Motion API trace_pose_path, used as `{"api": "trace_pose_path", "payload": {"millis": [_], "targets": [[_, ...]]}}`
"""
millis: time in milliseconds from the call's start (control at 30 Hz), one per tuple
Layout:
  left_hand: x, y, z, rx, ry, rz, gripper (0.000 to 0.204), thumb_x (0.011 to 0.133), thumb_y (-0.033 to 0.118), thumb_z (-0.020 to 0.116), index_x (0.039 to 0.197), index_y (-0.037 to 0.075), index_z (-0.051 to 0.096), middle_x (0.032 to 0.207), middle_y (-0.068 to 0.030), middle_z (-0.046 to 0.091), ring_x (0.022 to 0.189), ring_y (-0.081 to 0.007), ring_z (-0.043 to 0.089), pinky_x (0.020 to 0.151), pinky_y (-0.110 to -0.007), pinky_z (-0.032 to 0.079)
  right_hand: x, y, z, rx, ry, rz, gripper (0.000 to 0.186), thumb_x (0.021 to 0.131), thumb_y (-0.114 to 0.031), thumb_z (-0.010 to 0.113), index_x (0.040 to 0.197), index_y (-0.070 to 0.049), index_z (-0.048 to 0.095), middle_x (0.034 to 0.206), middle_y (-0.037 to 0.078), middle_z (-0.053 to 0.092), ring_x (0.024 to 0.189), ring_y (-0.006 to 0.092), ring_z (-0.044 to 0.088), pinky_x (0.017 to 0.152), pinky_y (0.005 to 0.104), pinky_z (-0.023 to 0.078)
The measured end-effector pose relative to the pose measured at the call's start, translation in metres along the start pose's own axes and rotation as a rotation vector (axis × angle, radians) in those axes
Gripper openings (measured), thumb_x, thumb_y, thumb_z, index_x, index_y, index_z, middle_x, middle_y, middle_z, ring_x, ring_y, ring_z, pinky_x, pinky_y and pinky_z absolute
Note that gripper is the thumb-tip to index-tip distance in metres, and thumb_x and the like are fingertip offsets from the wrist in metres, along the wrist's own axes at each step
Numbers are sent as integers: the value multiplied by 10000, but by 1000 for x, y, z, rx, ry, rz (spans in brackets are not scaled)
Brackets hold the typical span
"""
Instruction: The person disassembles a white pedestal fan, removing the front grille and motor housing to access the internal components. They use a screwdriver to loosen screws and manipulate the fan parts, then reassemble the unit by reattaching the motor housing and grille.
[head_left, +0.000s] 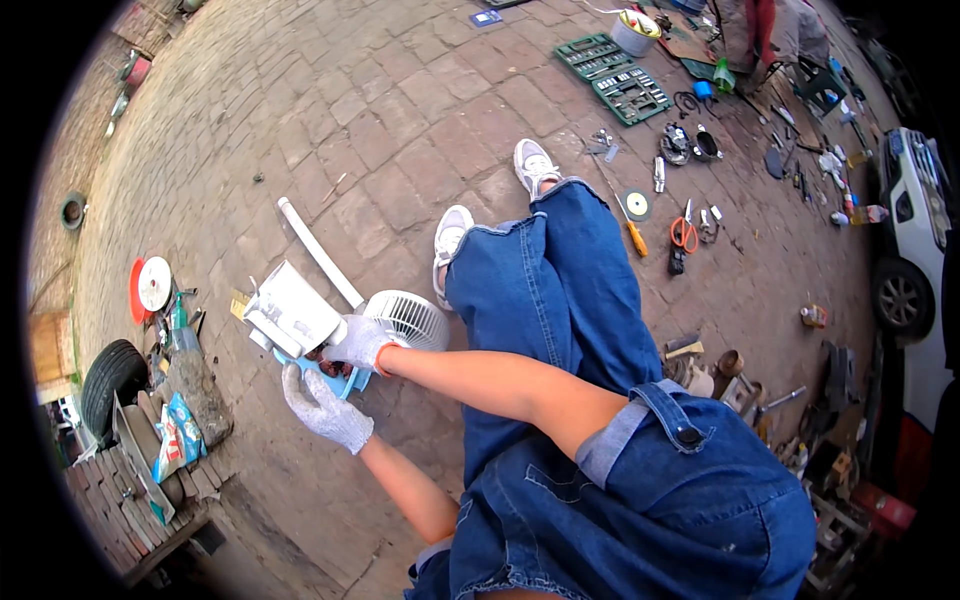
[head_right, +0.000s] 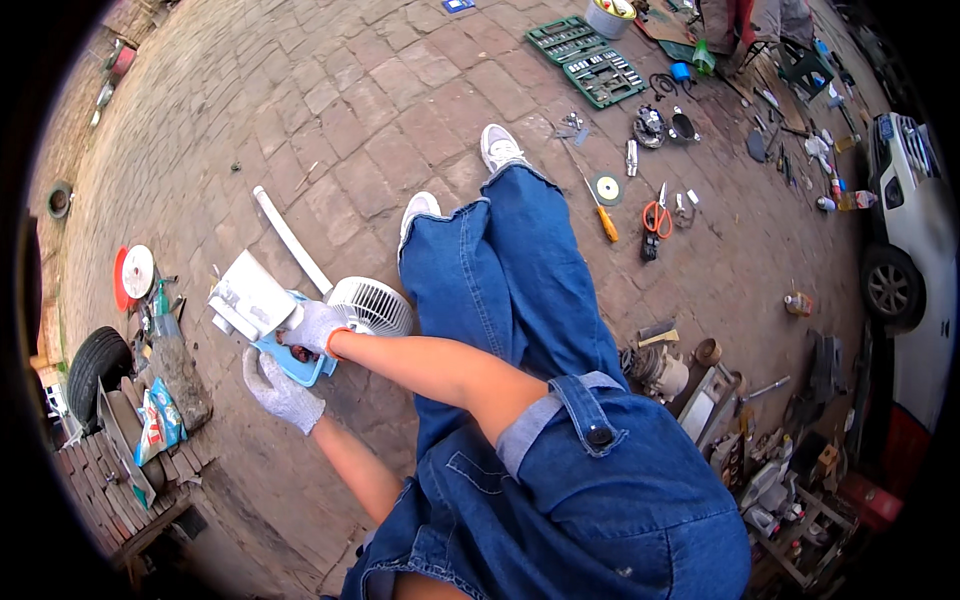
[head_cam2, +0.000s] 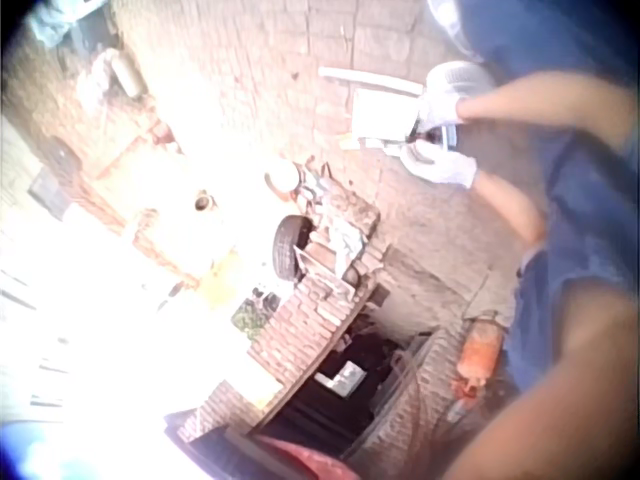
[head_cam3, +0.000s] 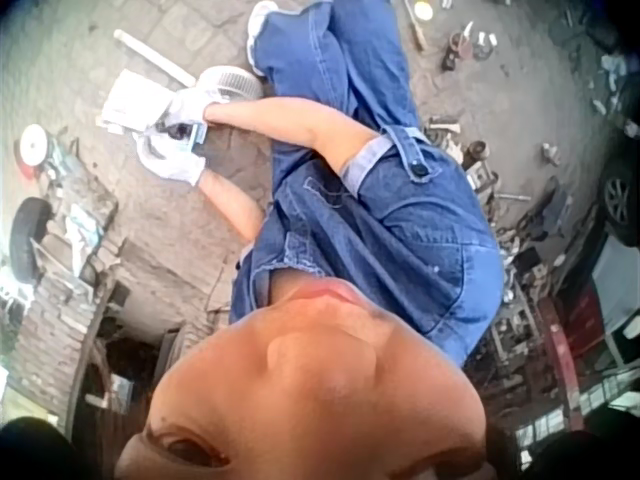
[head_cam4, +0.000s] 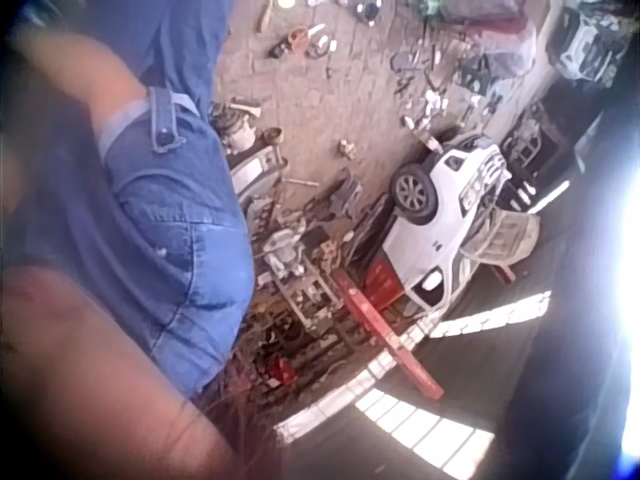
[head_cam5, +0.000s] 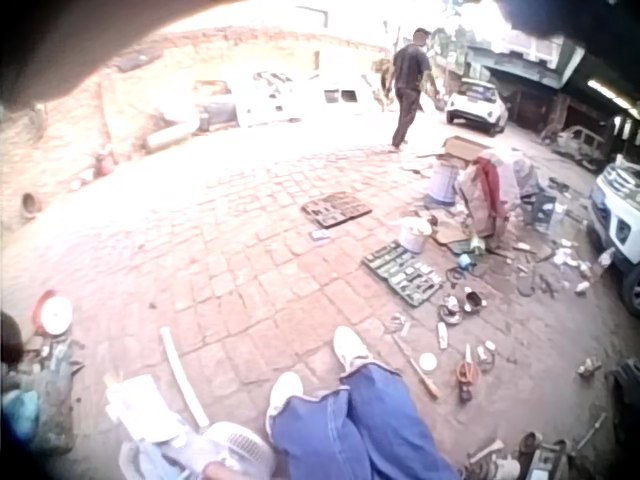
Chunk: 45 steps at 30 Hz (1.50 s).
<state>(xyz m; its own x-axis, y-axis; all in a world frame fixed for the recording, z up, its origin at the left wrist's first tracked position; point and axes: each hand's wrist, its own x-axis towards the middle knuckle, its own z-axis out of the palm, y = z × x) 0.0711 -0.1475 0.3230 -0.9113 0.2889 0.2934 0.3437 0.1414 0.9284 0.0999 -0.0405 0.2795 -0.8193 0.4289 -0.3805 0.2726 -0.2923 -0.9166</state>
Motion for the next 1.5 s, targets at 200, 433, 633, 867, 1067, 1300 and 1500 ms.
{"api": "trace_pose_path", "payload": {"millis": [200, 433, 633, 867, 1067, 1300, 1500], "targets": [[42, 37, -4, 143, 63, 79, 555, 886, 203, 631, 1338, -29, 406, 1367, -186, 416, 1233, -293, 455, 1013, -402, 404, 12, 14, 5, -343, 31, -257, 332, 722, -360, 692, 817, -42, 679, 749, 128, 684, 686, 262, 674, 647, 365, 538], [37, 25, -26, -23, -189, 144, 791, 729, 179, 789, 1370, 9, 358, 1362, -147, 409, 1264, -272, 416, 1053, -403, 370, 29, 49, 15, -188, 133, -527, 402, 732, -299, 730, 1039, -101, 563, 991, 159, 644, 944, 322, 630, 806, 387, 502], [4, 45, -27, 40, -134, 195, 941, 579, 131, 893, 1346, 6, 363, 1326, -148, 423, 1221, -262, 456, 1032, -389, 390, 7, 30, 5, -232, -1, -563, 321, 955, -128, 445, 1265, -58, 491, 1220, 107, 569, 1112, 183, 557, 951, 311, 466], [-20, 48, -45, 281, -264, 338, 1054, 560, 186, 917, 1392, -8, 299, 1371, -174, 405, 1262, -281, 441, 1047, -404, 392, -15, 43, 11, 1, -126, -398, 324, 959, -108, 433, 1274, -56, 485, 1234, 102, 571, 1098, 173, 558, 947, 303, 468], [-22, 51, -46, 358, -234, 245, 1024, 573, 170, 904, 1389, -13, 313, 1352, -177, 417, 1248, -288, 452, 1034, -395, 403, 4, 59, 6, -328, -143, -459, 322, 936, -151, 498, 1240, -45, 500, 1184, 100, 599, 1033, 180, 573, 901, 285, 476], [-26, 58, -35, 411, -143, 272, 976, 556, 200, 903, 1369, 28, 390, 1236, -171, 485, 1146, -332, 499, 970, -427, 419, 6, 74, 10, 240, -328, -307, 536, 886, -145, 585, 1384, -81, 399, 1370, 95, 487, 1238, 201, 467, 1060, 323, 373], [-28, 61, -27, 472, -131, 313, 966, 559, 196, 906, 1360, 11, 399, 1302, -170, 468, 1197, -307, 484, 998, -398, 417, 14, 84, 9, 304, -292, -285, 477, 963, -275, 364, 1410, -112, 384, 1410, 119, 442, 1275, 273, 444, 1067, 430, 370]]}}
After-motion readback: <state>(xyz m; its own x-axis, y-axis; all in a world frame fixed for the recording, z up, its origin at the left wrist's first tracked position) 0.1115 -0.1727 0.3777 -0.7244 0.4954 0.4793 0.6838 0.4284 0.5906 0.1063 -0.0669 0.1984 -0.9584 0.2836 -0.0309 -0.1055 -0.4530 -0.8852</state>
